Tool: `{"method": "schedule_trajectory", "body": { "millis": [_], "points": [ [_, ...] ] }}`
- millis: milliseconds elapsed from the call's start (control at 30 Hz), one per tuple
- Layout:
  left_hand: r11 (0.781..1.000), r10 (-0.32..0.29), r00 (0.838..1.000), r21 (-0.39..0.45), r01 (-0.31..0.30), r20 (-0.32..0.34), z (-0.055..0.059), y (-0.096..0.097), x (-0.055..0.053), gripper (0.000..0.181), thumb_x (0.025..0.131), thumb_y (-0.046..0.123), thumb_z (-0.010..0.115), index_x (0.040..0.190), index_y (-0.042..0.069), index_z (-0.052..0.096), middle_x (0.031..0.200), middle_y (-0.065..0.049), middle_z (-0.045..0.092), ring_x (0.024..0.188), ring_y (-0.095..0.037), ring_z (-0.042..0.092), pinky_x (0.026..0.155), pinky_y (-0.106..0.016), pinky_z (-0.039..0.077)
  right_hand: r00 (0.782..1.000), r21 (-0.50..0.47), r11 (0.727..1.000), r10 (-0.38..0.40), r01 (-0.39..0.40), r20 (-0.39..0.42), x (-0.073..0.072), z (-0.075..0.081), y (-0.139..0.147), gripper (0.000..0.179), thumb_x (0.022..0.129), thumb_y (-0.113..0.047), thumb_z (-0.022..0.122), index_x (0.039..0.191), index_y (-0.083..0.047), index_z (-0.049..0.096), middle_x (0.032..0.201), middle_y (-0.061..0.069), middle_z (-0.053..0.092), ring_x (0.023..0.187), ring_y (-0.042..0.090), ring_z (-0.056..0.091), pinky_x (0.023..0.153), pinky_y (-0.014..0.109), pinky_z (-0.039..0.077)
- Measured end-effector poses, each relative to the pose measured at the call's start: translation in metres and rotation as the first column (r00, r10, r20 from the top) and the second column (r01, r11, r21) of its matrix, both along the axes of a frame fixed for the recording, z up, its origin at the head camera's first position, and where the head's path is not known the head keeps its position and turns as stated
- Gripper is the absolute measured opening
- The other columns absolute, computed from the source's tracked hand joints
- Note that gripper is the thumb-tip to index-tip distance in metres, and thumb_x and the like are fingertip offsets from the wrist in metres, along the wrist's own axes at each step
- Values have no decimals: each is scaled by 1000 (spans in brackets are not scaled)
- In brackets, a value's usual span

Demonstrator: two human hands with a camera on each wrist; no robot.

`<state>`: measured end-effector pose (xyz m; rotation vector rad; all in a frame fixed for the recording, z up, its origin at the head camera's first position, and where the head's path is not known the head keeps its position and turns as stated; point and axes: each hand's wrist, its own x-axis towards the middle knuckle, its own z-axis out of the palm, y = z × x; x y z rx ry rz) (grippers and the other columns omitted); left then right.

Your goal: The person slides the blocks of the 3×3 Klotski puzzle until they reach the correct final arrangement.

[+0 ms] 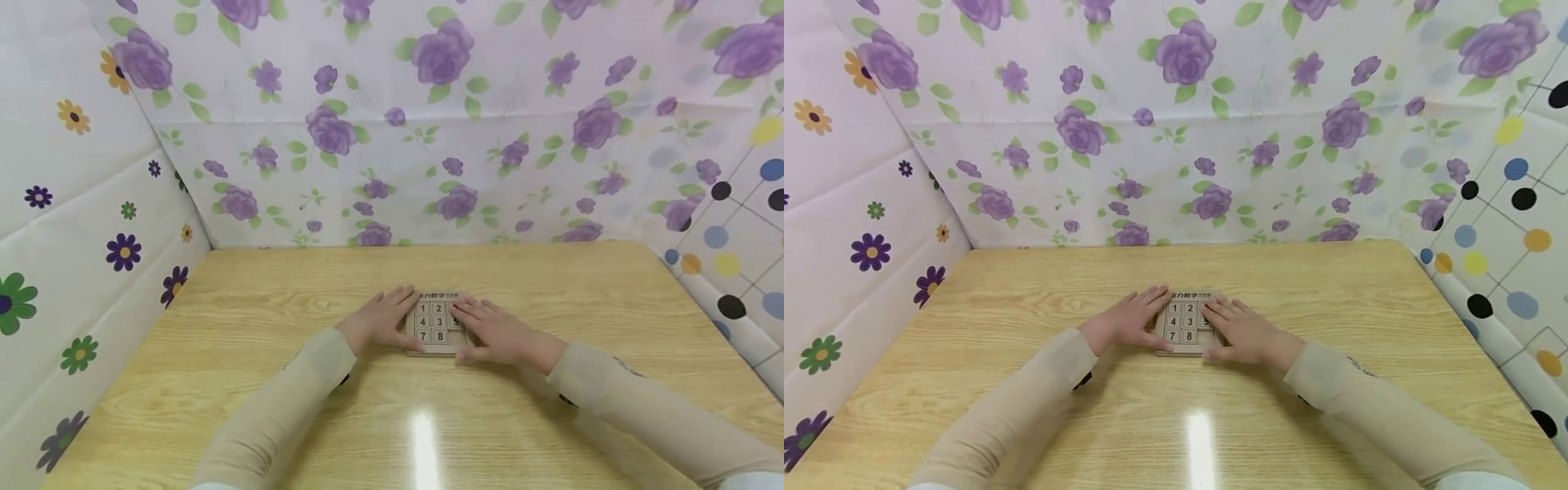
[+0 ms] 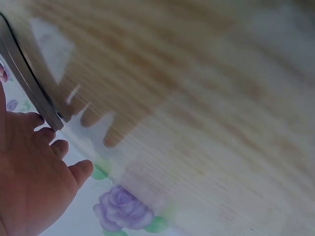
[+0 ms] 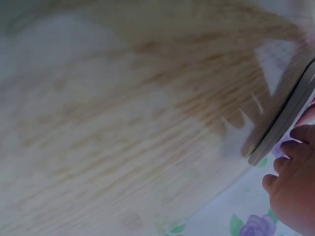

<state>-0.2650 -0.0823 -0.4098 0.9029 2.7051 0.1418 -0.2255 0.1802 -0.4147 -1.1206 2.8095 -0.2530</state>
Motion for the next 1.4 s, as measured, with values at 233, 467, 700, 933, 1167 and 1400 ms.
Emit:
{"method": "schedule_trajectory", "body": {
  "millis": [233,467,700,933,1167,1400],
  "points": [
    [999,31,1000,14,-30,-5,2,-1,3,112,75,77,53,154,15,4,161,-2,1,148,-19,2,120,-43,6,999,22,999,39,-39,-13,4,4,2,84,90,-55,54,148,0,28,156,14,25,144,36,20,117,54,15],
    [999,33,999,15,-33,-3,-2,-2,5,113,75,78,51,154,14,3,161,-3,0,148,-19,2,121,-42,6,997,52,997,67,-64,-41,6,-4,4,86,90,-57,51,149,1,27,156,14,24,144,35,21,117,54,17],
    [999,33,999,2,-33,-4,-3,-1,5,113,76,78,51,154,12,3,161,-3,-1,148,-19,2,121,-41,5,992,79,994,85,-78,-97,11,-7,5,84,91,-58,49,148,0,28,155,14,26,143,34,23,117,53,19],
    [1000,25,1000,-16,-25,-11,-4,0,8,111,79,76,49,154,9,3,161,-6,-2,148,-22,1,121,-41,6,988,69,993,100,-92,-121,22,-10,6,85,91,-58,50,148,0,28,155,15,26,143,34,24,116,54,22],
    [999,40,999,-16,-40,-1,-3,0,13,110,79,74,51,154,8,4,161,-7,-1,148,-22,1,121,-41,6,991,61,993,107,-102,-85,34,-11,5,86,90,-59,50,149,-1,26,156,13,23,144,32,22,117,53,20],
    [999,46,999,-7,-46,8,-1,-1,18,110,78,75,51,154,10,4,161,-5,-1,148,-21,1,121,-41,6,991,30,994,104,-102,-85,36,-7,5,86,89,-59,51,149,-1,28,156,14,25,144,33,22,117,52,19]
  ]
}}
